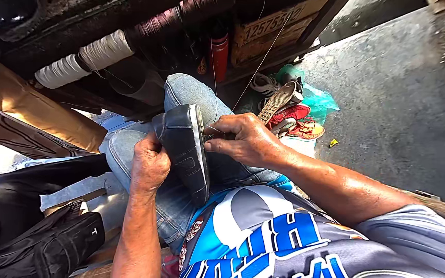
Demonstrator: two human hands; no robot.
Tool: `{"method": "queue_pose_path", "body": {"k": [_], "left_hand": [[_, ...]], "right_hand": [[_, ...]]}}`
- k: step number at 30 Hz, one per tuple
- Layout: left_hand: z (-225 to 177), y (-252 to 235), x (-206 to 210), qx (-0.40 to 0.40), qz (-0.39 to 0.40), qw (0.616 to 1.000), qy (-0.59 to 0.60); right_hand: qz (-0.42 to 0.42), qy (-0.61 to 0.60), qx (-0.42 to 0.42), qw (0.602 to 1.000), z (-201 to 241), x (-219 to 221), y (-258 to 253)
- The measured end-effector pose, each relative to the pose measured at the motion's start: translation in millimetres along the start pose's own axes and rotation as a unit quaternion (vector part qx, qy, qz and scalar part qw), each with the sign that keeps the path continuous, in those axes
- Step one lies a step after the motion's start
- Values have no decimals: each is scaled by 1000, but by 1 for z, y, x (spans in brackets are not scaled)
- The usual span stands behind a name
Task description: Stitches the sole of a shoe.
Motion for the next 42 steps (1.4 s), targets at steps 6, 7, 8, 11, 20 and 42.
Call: {"method": "queue_pose_path", "body": {"k": [6,7,8,11,20,42], "left_hand": [[1,-2,0,-11,12,1000,1],[1,-2,-1,-13,7,1000,-10],[1,-2,-3,-15,5,1000,-22],[1,-2,-7,-10,6,998,-56],[-4,-4,-7,-2,12,997,-71],[23,5,-129,-179,-90,885,-421]], "right_hand": [[38,-95,-40,994,0,-4,0],[56,-141,-30,988,0,-8,3],[71,-191,-21,979,1,-14,7],[85,-324,-38,941,1,-50,25],[-133,-357,-77,921,-12,-196,98],[37,112,27,993,8,-9,-34]]}}
Point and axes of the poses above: each hand's wrist, its own y-axis away from the middle knuckle, its own x-axis out of the palm, z = x × y, the point moved 8 cm from there along -y, towards the middle knuckle, and after that the axes turned 12 degrees about z, right-handed, at the moved point
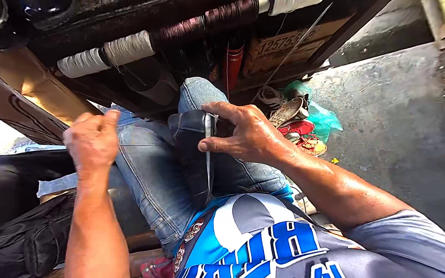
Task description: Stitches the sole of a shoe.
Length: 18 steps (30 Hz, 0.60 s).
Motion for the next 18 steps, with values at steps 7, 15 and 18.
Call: {"method": "queue_pose_path", "body": {"k": [7,15,18], "left_hand": [[-30,-2,0,164,66,761,624],[-52,-27,4,97,89,651,747],[-26,-43,4,40,35,671,740]], "right_hand": [[42,-118,8,992,-5,-1,0],[-9,-135,-14,991,-6,4,-5],[-15,-135,-17,991,-3,7,-6]]}}
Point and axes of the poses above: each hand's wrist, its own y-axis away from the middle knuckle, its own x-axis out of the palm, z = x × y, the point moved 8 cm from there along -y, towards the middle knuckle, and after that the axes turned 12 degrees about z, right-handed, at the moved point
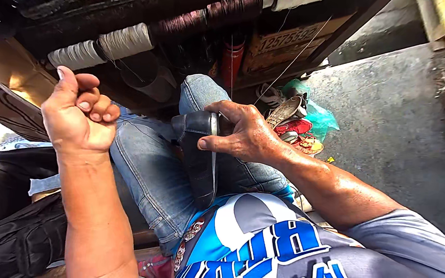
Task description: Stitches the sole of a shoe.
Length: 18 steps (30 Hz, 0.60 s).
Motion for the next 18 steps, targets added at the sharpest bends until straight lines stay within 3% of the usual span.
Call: {"method": "queue_pose_path", "body": {"k": [3,8,12,16,18], "left_hand": [[-6,1,-2,5,3,1000,-1],[-49,28,13,38,155,987,-33],[-94,54,-35,139,257,956,-14],[-122,90,-62,196,133,964,-118],[-123,106,-56,203,159,929,-266]], "right_hand": [[6,-17,-2,1000,-1,0,0],[-15,-102,-82,991,21,-23,28],[-89,-56,-200,974,60,-84,55],[-164,-62,-237,956,84,-131,79],[-191,-50,-252,947,94,-136,85]]}}
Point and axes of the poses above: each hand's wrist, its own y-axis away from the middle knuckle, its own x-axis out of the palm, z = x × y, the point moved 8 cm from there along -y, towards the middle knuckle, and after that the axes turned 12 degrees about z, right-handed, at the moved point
